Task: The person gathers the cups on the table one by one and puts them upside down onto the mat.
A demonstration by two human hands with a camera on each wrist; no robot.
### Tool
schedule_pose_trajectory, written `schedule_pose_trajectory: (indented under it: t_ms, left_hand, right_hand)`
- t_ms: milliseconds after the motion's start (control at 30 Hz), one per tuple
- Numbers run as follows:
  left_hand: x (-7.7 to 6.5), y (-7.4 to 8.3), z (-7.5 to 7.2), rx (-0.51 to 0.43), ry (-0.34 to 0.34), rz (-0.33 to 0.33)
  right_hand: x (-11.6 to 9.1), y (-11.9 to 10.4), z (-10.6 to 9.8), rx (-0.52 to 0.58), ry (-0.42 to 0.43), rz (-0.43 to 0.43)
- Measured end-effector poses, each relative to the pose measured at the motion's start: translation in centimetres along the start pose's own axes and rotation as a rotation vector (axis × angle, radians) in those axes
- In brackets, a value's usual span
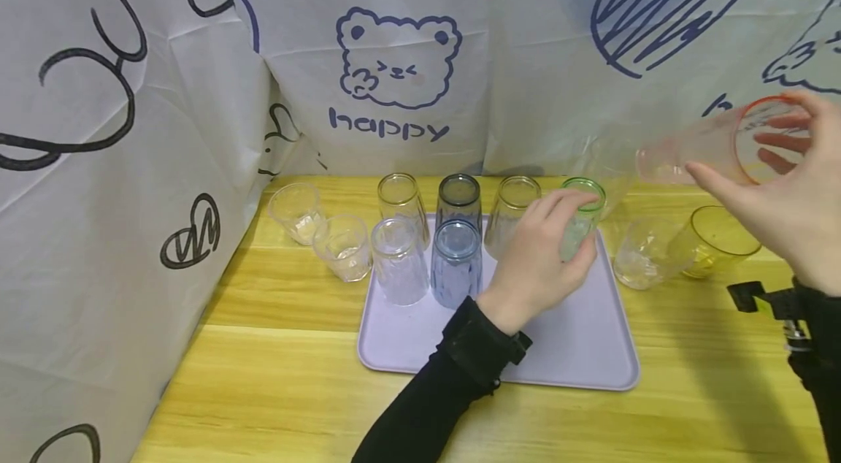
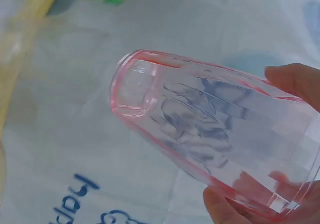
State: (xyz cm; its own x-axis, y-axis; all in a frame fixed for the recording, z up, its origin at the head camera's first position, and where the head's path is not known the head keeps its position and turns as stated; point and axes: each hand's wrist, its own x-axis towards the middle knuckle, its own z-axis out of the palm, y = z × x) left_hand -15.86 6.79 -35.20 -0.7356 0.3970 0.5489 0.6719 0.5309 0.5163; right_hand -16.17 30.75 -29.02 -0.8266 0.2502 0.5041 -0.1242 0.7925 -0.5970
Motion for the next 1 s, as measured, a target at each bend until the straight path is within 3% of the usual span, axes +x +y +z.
schedule_pose_trajectory:
  t_ms: [167,333,433,500,600,700,1000]
  left_hand:
    - [-0.5,-0.5,-1.2,-0.161,0.136,0.014]
    - [-1.1,-0.9,-2.1,-0.284,0.252,0.012]
    - [-1.5,-0.9,-2.4,-0.375,0.294,-0.01]
    - [-1.8,-1.0,-2.5,-0.424,0.313,-0.033]
    - [-2.0,-1.2,-2.7,-0.476,0.327,-0.066]
    - [-2.1,-1.4,-2.8,-0.504,0.334,-0.083]
    - [-2.1,-1.8,-3.1,-0.592,0.311,-0.119]
  right_hand:
    - [-1.2,-1.3,-0.2,0.13,0.084,-0.006]
    - [-2.6,-2.4,0.8,0.349,0.09,-0.005]
    - [-3.8,-2.7,2.2,0.626,0.095,-0.034]
    - [-4.5,-2.8,3.4,0.869,0.087,-0.055]
    - [-5.4,-3.0,5.2,1.263,0.044,-0.055]
    - [-6.2,-3.2,6.6,1.53,-0.016,0.003]
    - [-7.3,-3.0,9.1,1.775,-0.306,0.098]
